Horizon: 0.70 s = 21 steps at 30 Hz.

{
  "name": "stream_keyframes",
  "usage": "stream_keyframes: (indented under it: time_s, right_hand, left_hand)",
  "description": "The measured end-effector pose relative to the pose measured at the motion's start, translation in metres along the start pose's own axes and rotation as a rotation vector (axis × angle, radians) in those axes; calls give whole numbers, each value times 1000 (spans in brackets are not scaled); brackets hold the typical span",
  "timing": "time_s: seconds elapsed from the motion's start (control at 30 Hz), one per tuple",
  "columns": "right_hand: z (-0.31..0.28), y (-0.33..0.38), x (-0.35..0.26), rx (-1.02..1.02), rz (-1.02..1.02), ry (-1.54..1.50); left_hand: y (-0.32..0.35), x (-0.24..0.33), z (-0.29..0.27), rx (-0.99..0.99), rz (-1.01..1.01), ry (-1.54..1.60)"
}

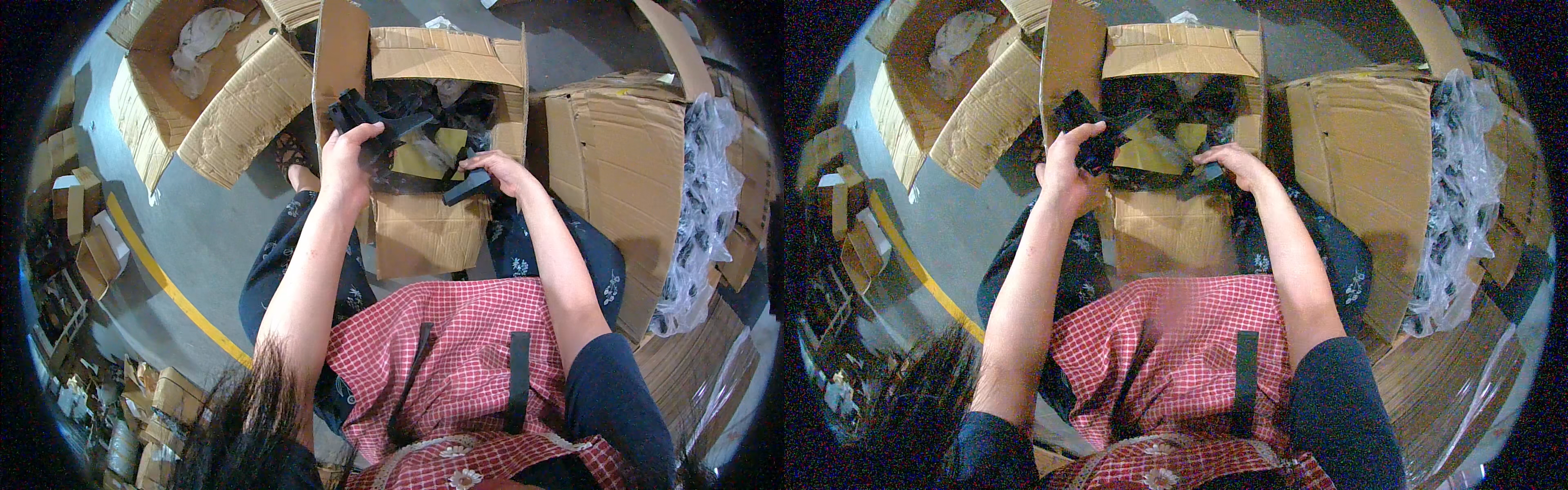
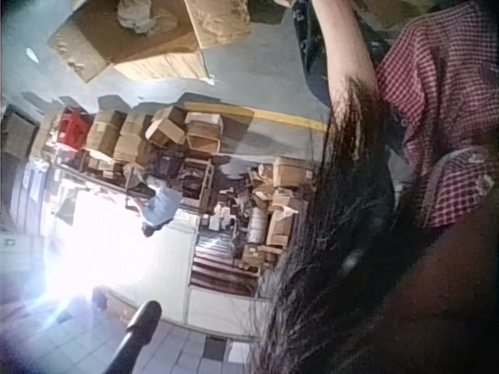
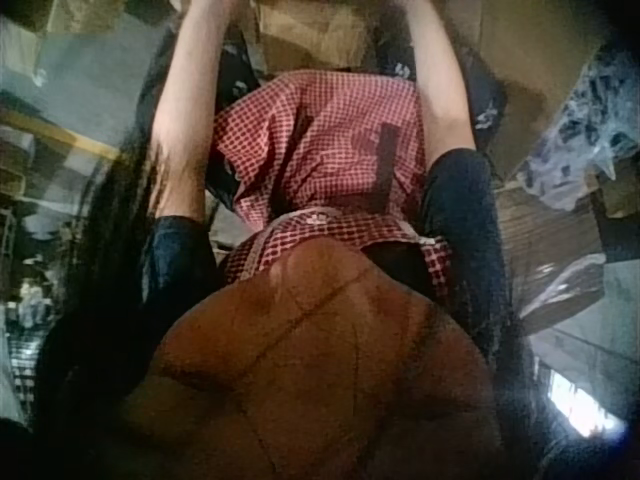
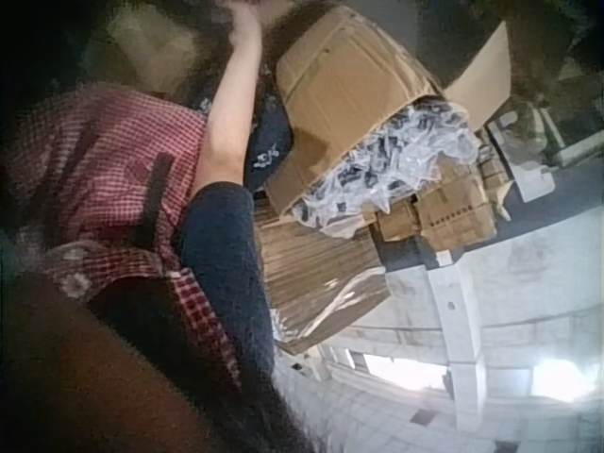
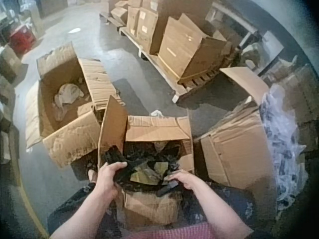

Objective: The person removes black plastic components from a cardboard box, peels stickers from a sheet and applies them to the parts, and then places the finished items into plastic bags.

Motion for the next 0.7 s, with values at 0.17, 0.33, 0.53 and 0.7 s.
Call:
stream_keyframes:
  time_s: [0.17, 0.33, 0.53, 0.7]
  right_hand:
    - [19, 28, -36, 76, -69, -280]
    - [46, 75, -107, 363, -405, -129]
    - [91, 102, -126, 294, -625, 250]
    - [115, 93, -110, 418, -619, 321]
  left_hand:
    - [1, -4, -1, -181, -22, -101]
    - [2, -14, 3, -205, 7, -265]
    - [6, -20, 9, -190, 168, -306]
    - [16, -27, 16, -293, 132, -268]
Point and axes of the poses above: each hand's wrist, its own y-axis away from the middle knuckle, its own z-axis out of the palm, x = y × z, the point moved 1 cm from there along -y, towards the middle knuckle, and after that the axes turned 2 degrees about -z, right-handed, at the moved point
